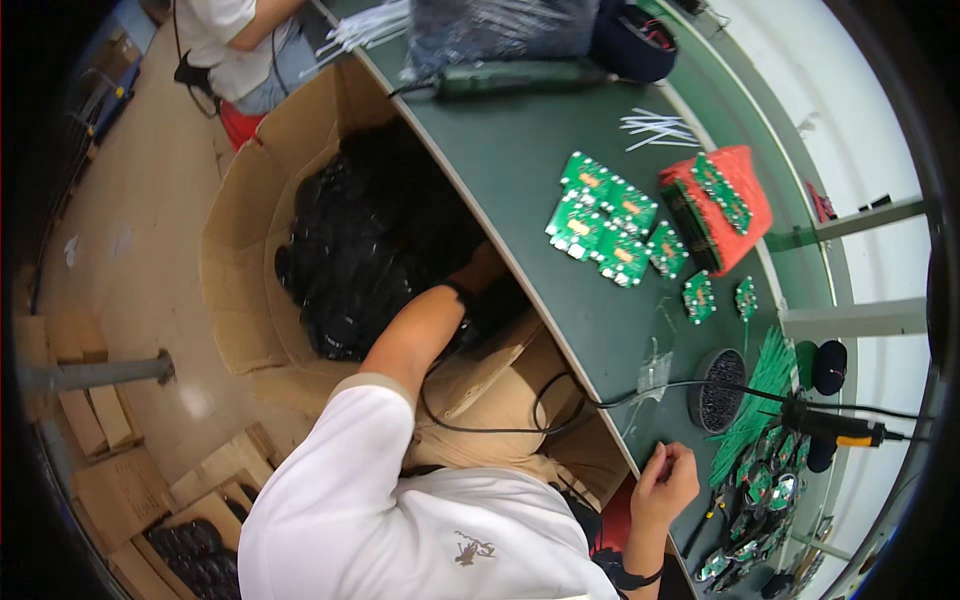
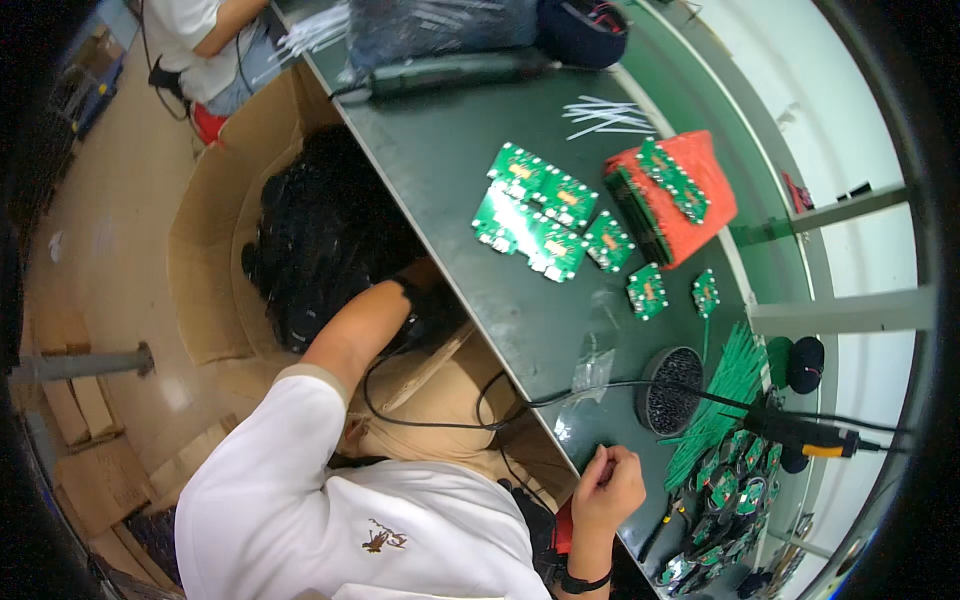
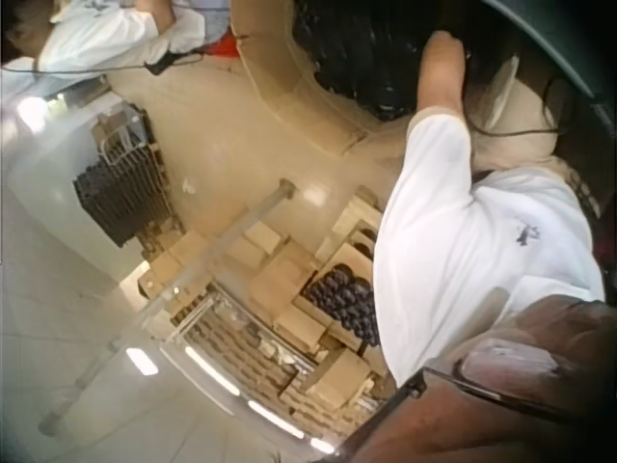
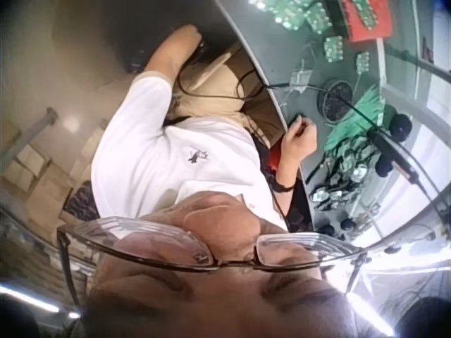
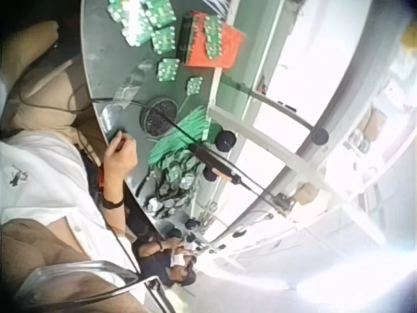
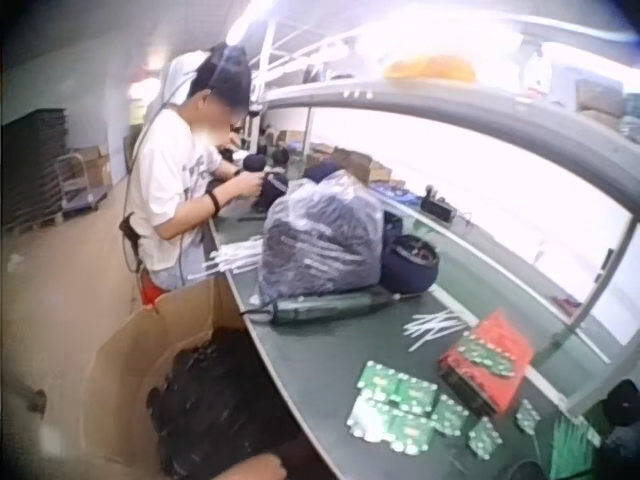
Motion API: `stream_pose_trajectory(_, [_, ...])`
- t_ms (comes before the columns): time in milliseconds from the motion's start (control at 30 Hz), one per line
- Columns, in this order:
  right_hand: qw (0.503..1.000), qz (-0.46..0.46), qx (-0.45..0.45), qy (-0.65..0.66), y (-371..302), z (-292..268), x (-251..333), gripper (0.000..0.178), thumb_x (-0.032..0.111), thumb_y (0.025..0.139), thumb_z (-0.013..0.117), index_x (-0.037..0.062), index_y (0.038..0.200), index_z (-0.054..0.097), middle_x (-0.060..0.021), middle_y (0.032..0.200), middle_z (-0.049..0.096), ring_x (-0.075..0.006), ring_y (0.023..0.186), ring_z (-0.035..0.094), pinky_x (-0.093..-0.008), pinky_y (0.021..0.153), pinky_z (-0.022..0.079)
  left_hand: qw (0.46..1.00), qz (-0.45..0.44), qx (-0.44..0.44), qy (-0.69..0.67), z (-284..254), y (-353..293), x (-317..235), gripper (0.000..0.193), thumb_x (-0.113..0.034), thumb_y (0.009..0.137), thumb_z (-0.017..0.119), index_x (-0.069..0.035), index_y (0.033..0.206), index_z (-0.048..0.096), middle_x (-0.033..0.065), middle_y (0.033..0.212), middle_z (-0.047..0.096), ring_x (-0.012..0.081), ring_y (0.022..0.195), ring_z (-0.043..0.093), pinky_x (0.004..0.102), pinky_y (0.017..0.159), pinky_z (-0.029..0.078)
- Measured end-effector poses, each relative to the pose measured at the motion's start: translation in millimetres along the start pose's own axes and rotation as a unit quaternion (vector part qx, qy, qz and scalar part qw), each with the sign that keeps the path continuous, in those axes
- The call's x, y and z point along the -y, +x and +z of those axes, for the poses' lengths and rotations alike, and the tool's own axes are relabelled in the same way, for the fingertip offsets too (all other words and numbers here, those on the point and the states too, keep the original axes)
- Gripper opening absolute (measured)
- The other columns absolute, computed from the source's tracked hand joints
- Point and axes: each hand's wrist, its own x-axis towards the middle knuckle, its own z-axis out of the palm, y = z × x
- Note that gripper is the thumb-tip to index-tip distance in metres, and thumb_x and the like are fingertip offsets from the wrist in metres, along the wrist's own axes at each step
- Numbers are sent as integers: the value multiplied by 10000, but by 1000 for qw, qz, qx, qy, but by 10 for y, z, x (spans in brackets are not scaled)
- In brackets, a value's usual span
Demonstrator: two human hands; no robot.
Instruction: Assembling electronic speaker components on a factory production line.
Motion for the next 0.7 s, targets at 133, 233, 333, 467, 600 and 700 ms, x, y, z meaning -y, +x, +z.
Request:
stream_pose_trajectory(133, [996,47,-40,-64,-150,-123,-93,124,21,881,699,30,844,580,-84,677,525,-218,492,495,-343,474,387,960,-20,226,-164,-999,452,-760,503,-359,981,583,-101,1412,565,122,1325,655,293,1183,650,399,997,521])
stream_pose_trajectory(233, [999,25,-31,-32,-68,-134,-28,133,27,868,714,33,834,586,-87,683,536,-239,502,513,-360,484,403,875,-232,306,-295,-1668,374,-118,552,-283,909,717,-60,1395,580,120,1276,681,255,1158,651,388,991,509])
stream_pose_trajectory(333, [998,15,-51,-27,-77,-136,-62,139,33,860,727,35,829,591,-91,689,547,-252,518,537,-375,501,420,715,-488,266,-425,-2753,689,-365,563,-111,819,811,-26,1338,610,111,1208,696,236,1070,667,373,936,531])
stream_pose_trajectory(467, [998,10,-55,11,-66,-180,-82,139,50,860,730,34,859,593,-110,728,595,-302,571,583,-409,535,451,619,-529,187,-549,-3819,533,-177,570,-31,854,776,-43,1370,534,109,1223,658,245,1097,652,427,975,538])
stream_pose_trajectory(600, [998,25,-54,23,-80,-237,-112,141,55,855,730,35,867,590,-114,762,619,-326,625,606,-419,567,471,616,-480,138,-610,-4788,714,-511,548,-37,849,778,-37,1346,549,101,1249,655,240,1120,659,428,1002,538])
stream_pose_trajectory(700, [998,8,-50,35,-63,-258,-89,145,55,847,732,41,858,588,-110,781,625,-332,671,623,-419,595,487,663,-349,149,-646,-5266,1115,-689,644,-114,859,791,-42,1425,491,94,1279,644,234,1136,652,420,1016,518])
